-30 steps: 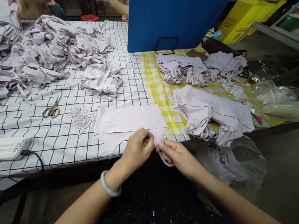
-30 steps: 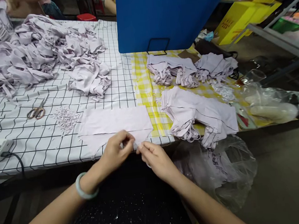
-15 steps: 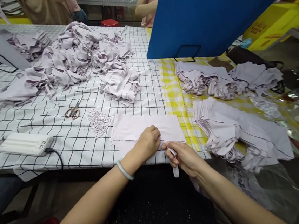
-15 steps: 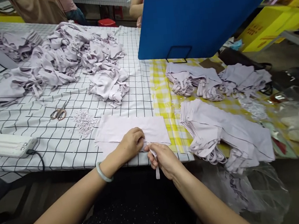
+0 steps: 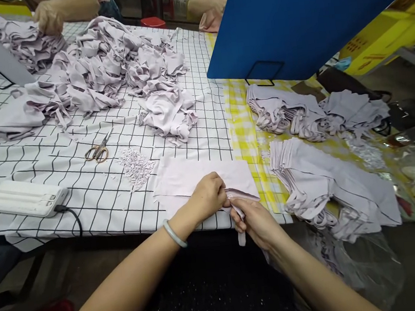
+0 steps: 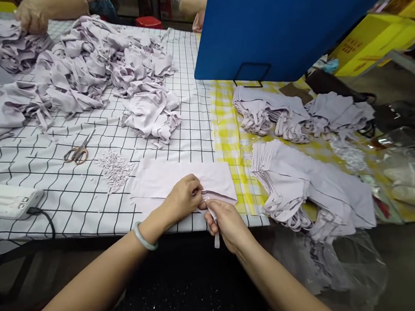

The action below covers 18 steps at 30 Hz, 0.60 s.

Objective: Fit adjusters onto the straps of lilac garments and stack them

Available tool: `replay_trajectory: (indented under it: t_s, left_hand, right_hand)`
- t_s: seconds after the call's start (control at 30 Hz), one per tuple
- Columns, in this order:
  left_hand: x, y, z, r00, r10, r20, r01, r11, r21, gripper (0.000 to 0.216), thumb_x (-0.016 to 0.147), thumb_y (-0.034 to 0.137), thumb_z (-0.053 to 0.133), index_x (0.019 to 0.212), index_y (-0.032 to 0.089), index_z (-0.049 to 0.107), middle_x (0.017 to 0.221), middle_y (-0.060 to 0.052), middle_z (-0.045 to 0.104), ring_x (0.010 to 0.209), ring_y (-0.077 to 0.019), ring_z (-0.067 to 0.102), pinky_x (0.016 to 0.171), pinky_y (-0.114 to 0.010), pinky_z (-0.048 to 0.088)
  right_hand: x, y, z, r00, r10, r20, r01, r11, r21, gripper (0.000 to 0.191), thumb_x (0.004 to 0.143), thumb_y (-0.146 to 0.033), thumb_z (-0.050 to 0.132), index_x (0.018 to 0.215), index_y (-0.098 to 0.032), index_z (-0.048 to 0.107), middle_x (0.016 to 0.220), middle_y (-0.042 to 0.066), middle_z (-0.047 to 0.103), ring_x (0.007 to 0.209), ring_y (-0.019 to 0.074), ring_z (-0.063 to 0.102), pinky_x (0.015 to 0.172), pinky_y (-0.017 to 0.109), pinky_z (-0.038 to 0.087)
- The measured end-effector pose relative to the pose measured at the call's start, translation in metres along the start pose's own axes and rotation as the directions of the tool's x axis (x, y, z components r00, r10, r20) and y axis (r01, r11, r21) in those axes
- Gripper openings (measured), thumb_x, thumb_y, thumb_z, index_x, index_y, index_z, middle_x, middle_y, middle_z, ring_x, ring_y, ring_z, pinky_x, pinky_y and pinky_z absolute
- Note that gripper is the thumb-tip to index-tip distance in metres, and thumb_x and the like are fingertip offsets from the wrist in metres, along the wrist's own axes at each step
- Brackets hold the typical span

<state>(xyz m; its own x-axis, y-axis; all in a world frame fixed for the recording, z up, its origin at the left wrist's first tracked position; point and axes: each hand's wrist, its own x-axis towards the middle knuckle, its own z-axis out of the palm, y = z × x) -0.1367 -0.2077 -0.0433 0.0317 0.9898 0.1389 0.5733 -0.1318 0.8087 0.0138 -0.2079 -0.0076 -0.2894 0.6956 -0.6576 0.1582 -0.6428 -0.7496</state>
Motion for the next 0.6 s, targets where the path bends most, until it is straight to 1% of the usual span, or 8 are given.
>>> replay_trajectory:
  t_s: [0.07, 0.17, 0.33, 0.6]
  left_hand:
    - [0.0, 0.002, -0.003, 0.999, -0.024, 0.023, 0.025, 0.999, -0.034, 0.013, 0.079, 0.004, 0.058, 0.075, 0.016, 0.062, 0.084, -0.004, 0.06, 0.074, -0.0152, 0.057, 0.071, -0.029, 0.051]
    - [0.0, 0.004, -0.005, 0.998, -0.032, 0.056, 0.035, 0.998, -0.05, 0.011, 0.078, 0.007, 0.065, 0.073, 0.015, 0.061, 0.084, -0.004, 0.059, 0.076, -0.0159, 0.057, 0.071, -0.029, 0.051]
    - [0.002, 0.005, -0.005, 0.998, -0.055, 0.033, 0.057, 0.998, -0.037, 0.017, 0.08, 0.005, 0.061, 0.067, 0.016, 0.058, 0.082, -0.004, 0.058, 0.073, -0.0155, 0.057, 0.07, -0.029, 0.05]
    - [0.002, 0.007, -0.006, 0.997, -0.07, 0.029, 0.07, 0.997, -0.02, 0.015, 0.081, 0.006, 0.058, 0.07, 0.016, 0.06, 0.082, -0.005, 0.06, 0.074, -0.0161, 0.057, 0.069, -0.029, 0.049]
  right_hand:
    - [0.004, -0.002, 0.003, 1.0, 0.004, -0.019, -0.003, 0.999, 0.035, 0.026, 0.076, -0.043, 0.066, 0.078, -0.017, 0.061, 0.045, -0.007, 0.048, 0.035, 0.0051, 0.031, 0.038, 0.02, 0.031]
    - [0.01, -0.007, 0.003, 0.999, 0.014, -0.04, -0.012, 0.999, 0.043, 0.024, 0.075, -0.041, 0.065, 0.078, -0.018, 0.061, 0.044, -0.007, 0.047, 0.035, 0.0047, 0.031, 0.038, 0.019, 0.029]
    - [0.011, -0.013, 0.002, 0.998, -0.016, -0.061, 0.016, 1.0, 0.007, 0.023, 0.076, -0.042, 0.064, 0.076, -0.019, 0.06, 0.044, -0.008, 0.046, 0.035, 0.0051, 0.031, 0.038, 0.02, 0.029]
    - [0.014, -0.012, 0.007, 0.994, -0.033, -0.106, 0.031, 0.999, -0.021, 0.017, 0.075, -0.036, 0.06, 0.072, -0.02, 0.056, 0.043, -0.008, 0.046, 0.035, 0.0052, 0.03, 0.037, 0.019, 0.028]
